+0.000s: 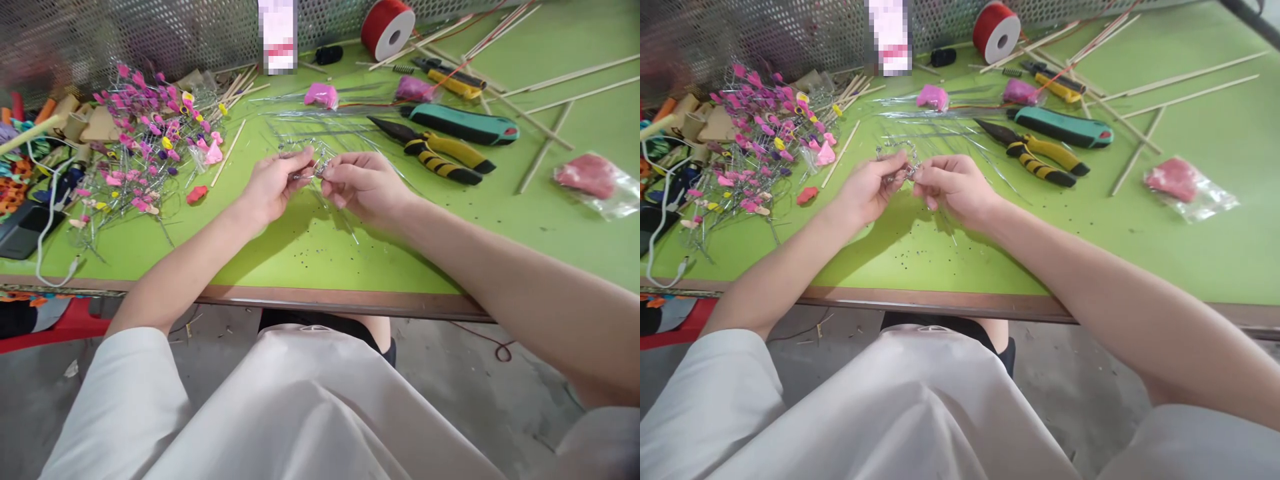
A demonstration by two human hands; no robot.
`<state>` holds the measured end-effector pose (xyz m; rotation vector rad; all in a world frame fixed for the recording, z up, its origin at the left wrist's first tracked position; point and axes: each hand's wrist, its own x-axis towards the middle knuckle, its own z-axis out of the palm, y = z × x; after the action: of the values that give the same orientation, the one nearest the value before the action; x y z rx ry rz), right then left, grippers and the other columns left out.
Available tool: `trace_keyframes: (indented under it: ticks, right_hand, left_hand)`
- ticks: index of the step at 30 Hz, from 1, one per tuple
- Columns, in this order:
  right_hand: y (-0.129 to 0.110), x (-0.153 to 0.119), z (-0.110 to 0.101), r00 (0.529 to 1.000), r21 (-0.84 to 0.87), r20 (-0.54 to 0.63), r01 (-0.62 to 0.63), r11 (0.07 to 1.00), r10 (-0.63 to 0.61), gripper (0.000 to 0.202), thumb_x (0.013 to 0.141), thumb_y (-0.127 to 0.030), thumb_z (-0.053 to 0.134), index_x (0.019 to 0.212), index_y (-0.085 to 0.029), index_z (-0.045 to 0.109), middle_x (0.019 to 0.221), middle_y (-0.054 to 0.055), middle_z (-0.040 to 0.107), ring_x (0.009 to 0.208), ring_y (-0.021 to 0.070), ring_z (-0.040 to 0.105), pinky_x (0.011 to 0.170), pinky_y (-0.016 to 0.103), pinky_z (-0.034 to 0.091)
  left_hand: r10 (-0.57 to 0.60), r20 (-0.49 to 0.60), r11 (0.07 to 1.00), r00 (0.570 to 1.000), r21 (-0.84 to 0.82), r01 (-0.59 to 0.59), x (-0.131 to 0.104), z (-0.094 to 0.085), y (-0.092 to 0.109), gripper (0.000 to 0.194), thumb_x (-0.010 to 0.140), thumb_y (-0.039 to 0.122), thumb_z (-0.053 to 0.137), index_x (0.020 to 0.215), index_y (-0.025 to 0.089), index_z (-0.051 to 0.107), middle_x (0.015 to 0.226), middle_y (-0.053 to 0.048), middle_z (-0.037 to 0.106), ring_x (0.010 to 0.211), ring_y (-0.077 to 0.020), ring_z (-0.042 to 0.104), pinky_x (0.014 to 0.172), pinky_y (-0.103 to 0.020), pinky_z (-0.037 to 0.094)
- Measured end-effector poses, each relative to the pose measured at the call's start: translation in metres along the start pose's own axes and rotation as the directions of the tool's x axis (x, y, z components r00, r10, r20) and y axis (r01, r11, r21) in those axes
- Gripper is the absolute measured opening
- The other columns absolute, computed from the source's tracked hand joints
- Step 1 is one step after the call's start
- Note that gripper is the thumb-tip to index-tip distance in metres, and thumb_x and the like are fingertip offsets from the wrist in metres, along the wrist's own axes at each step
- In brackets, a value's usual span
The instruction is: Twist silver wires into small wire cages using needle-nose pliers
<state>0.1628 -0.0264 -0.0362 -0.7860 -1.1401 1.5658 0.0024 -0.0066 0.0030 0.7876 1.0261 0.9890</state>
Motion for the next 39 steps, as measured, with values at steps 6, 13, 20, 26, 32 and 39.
trace_keyframes:
  ticks: [6,13,20,26,32,39]
  right_hand:
    - [0.006,0.004,-0.008,1.000,-0.088,-0.031,-0.009,0.996,0.007,0.021,0.071,-0.026,0.089,0.072,-0.021,0.069,0.067,-0.001,0.062,0.052,0.0088,0.048,0.050,0.028,0.037]
    - [0.000,0.004,-0.016,0.997,-0.270,0.008,0.077,0.960,-0.078,0.018,0.076,-0.024,0.091,0.078,-0.021,0.073,0.072,-0.001,0.064,0.061,0.0106,0.053,0.060,0.030,0.042]
    - [-0.007,0.003,-0.021,0.990,-0.368,0.081,0.137,0.920,-0.115,0.025,0.074,-0.033,0.097,0.078,-0.022,0.075,0.072,0.000,0.070,0.066,0.0127,0.058,0.063,0.030,0.046]
    - [-0.012,-0.002,-0.019,0.972,-0.580,0.083,0.228,0.782,-0.221,0.012,0.081,-0.020,0.086,0.078,-0.023,0.075,0.068,-0.001,0.067,0.062,0.0130,0.054,0.061,0.032,0.042]
    - [-0.016,-0.008,-0.013,0.952,-0.694,0.078,0.265,0.669,-0.296,0.016,0.080,-0.010,0.078,0.073,-0.023,0.070,0.066,-0.001,0.066,0.065,0.0142,0.053,0.065,0.033,0.043]
    - [-0.018,-0.010,-0.011,0.963,-0.719,0.033,0.209,0.663,-0.267,0.016,0.079,-0.012,0.080,0.075,-0.023,0.069,0.069,0.002,0.067,0.067,0.0160,0.054,0.072,0.037,0.047]
  left_hand:
    - [0.177,-0.019,0.973,0.984,0.156,-0.172,-0.001,0.000,0.000,0.027,0.097,0.007,0.074,0.072,0.014,0.066,0.064,0.004,0.068,0.051,-0.0032,0.059,0.054,-0.016,0.048]
    - [0.061,0.018,0.992,0.998,0.108,-0.063,0.000,-0.002,0.002,0.029,0.098,0.005,0.071,0.070,0.011,0.067,0.062,0.002,0.068,0.048,-0.0018,0.057,0.052,-0.014,0.048]
    - [-0.053,0.063,0.998,0.997,0.022,0.052,0.005,-0.005,-0.002,0.037,0.103,0.002,0.061,0.068,0.010,0.068,0.054,0.003,0.064,0.045,0.0000,0.057,0.049,-0.009,0.049]
    - [-0.086,0.058,0.996,0.995,0.005,0.086,0.002,-0.002,-0.002,0.038,0.104,0.004,0.061,0.067,0.009,0.068,0.053,0.003,0.062,0.043,0.0005,0.055,0.048,-0.008,0.048]
    - [-0.130,0.053,0.991,0.990,0.026,0.129,0.001,-0.001,-0.001,0.036,0.103,0.002,0.062,0.068,0.009,0.069,0.053,0.003,0.060,0.044,0.0004,0.054,0.049,-0.009,0.046]
    - [-0.100,0.086,0.993,0.991,0.075,0.093,0.006,-0.006,0.000,0.037,0.104,0.006,0.061,0.068,0.011,0.070,0.059,0.002,0.063,0.051,-0.0005,0.055,0.054,-0.011,0.049]
